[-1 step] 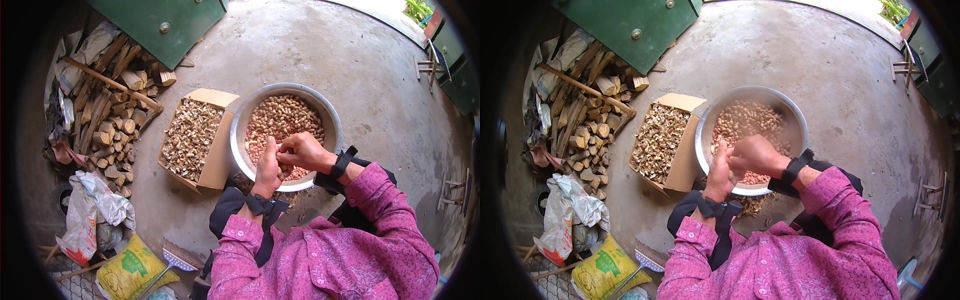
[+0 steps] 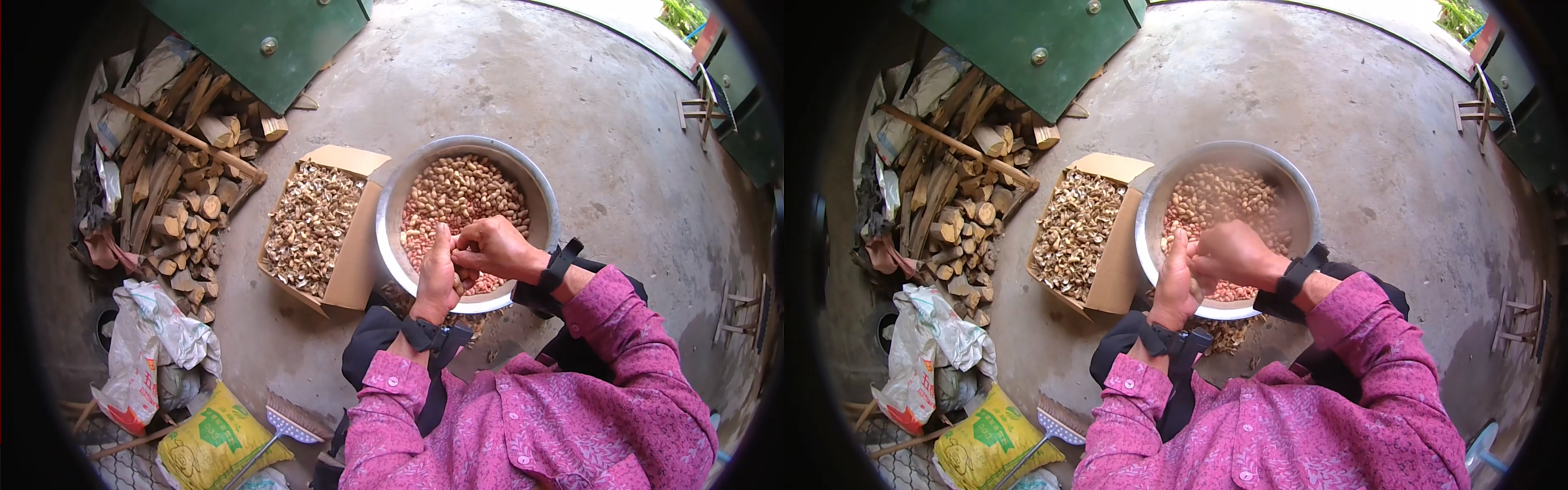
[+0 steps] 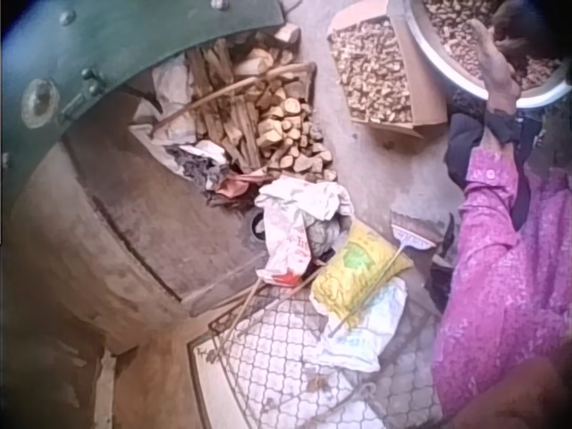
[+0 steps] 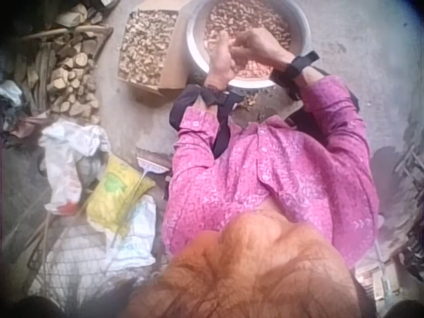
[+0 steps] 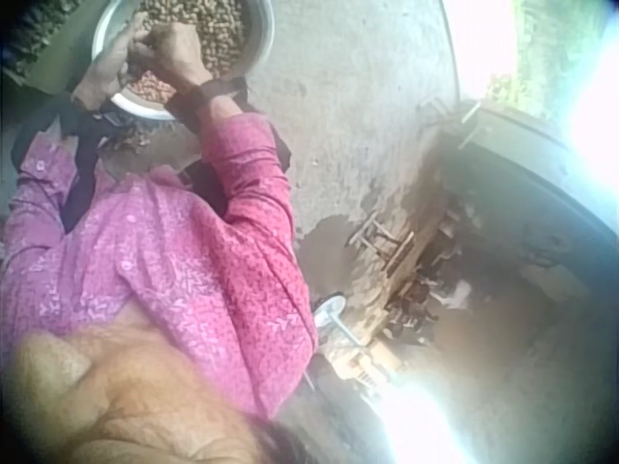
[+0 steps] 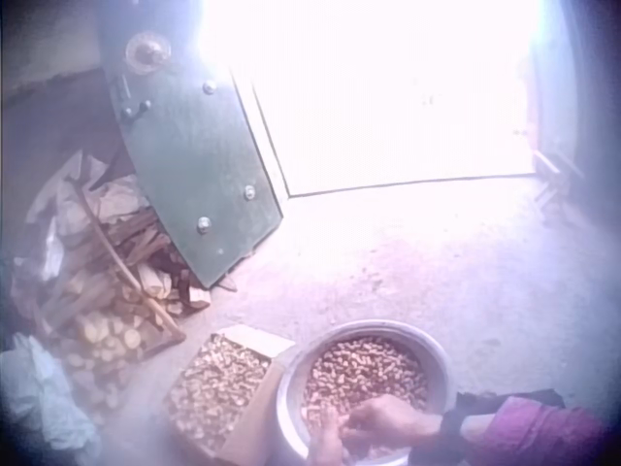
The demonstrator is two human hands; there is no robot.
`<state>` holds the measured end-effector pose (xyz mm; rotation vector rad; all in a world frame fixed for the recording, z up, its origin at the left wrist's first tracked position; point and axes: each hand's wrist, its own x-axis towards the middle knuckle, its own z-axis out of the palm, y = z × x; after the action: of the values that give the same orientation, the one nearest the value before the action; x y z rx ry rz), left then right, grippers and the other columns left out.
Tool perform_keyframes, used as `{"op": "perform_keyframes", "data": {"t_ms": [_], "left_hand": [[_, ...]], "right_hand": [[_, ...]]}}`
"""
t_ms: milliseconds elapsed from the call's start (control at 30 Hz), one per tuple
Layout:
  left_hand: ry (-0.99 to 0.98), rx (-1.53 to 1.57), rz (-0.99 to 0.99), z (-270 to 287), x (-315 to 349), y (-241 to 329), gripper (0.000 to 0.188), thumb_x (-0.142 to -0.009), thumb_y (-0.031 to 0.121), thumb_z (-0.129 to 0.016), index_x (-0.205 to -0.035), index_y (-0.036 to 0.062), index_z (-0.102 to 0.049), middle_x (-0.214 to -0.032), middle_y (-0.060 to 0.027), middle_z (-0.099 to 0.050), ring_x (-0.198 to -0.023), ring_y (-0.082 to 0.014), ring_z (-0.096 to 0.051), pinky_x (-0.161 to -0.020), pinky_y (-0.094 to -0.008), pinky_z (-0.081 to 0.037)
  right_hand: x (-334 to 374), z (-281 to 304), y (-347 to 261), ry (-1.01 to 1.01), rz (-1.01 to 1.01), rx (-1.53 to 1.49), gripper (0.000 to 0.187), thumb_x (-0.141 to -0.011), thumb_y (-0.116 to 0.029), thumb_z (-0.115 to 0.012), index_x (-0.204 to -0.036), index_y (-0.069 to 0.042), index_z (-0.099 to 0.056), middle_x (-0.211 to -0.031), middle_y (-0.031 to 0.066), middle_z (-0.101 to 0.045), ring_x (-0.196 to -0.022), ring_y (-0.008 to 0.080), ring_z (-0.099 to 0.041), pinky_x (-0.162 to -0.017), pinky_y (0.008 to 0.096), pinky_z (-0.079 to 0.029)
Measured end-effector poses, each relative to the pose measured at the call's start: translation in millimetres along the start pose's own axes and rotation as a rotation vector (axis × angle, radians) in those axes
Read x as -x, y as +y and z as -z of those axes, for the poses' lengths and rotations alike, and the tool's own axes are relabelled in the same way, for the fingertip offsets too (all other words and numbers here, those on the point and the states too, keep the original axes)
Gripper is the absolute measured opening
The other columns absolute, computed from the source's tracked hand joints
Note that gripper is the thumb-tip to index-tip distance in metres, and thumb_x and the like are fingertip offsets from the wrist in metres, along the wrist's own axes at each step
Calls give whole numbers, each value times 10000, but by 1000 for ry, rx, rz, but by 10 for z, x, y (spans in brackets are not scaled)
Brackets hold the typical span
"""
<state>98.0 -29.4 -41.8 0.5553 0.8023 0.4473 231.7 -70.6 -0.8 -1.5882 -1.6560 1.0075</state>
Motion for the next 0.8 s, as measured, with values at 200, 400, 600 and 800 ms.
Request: {"op": "perform_keyframes", "data": {"t_ms": [200, 400, 600, 800], "left_hand": [[49, 54, -65, -21, 11, 6, 316, -920, 391, -460, -863, 95, -553, -590, 2, -520, -451, -92, -499, -358, -201, -348], [-41, 131, -85, 36, 35, 49, 92, -883, 178, -555, -891, 86, -554, -693, -8, -584, -486, -93, -527, -378, -211, -375], [-4, 146, -92, 49, 54, 69, 70, -866, 120, -561, -905, 62, -557, -720, -34, -599, -491, -100, -535, -383, -215, -384], [-113, 92, -122, 63, 70, 95, 73, -867, 114, -559, -895, 46, -559, -724, -54, -604, -497, -97, -544, -383, -205, -395]], "right_hand": [[-15, -29, 164, 233, 32, -62, 214, -741, -251, -576, -712, -66, -679, -671, 99, -638, -625, 245, -626, -615, 354, -488], [-5, 52, 119, 234, 11, -1, 219, -723, -227, -614, -817, -37, -664, -747, 143, -625, -701, 269, -630, -639, 353, -487], [-19, 48, 271, 136, 33, -379, 217, -753, -179, -612, -860, 7, -648, -747, 101, -627, -695, 178, -603, -624, 301, -468], [10, 155, 196, 29, -225, -657, 247, -794, -161, -588, -955, 23, -623, -789, 44, -600, -682, 97, -530, -579, 239, -426]]}}
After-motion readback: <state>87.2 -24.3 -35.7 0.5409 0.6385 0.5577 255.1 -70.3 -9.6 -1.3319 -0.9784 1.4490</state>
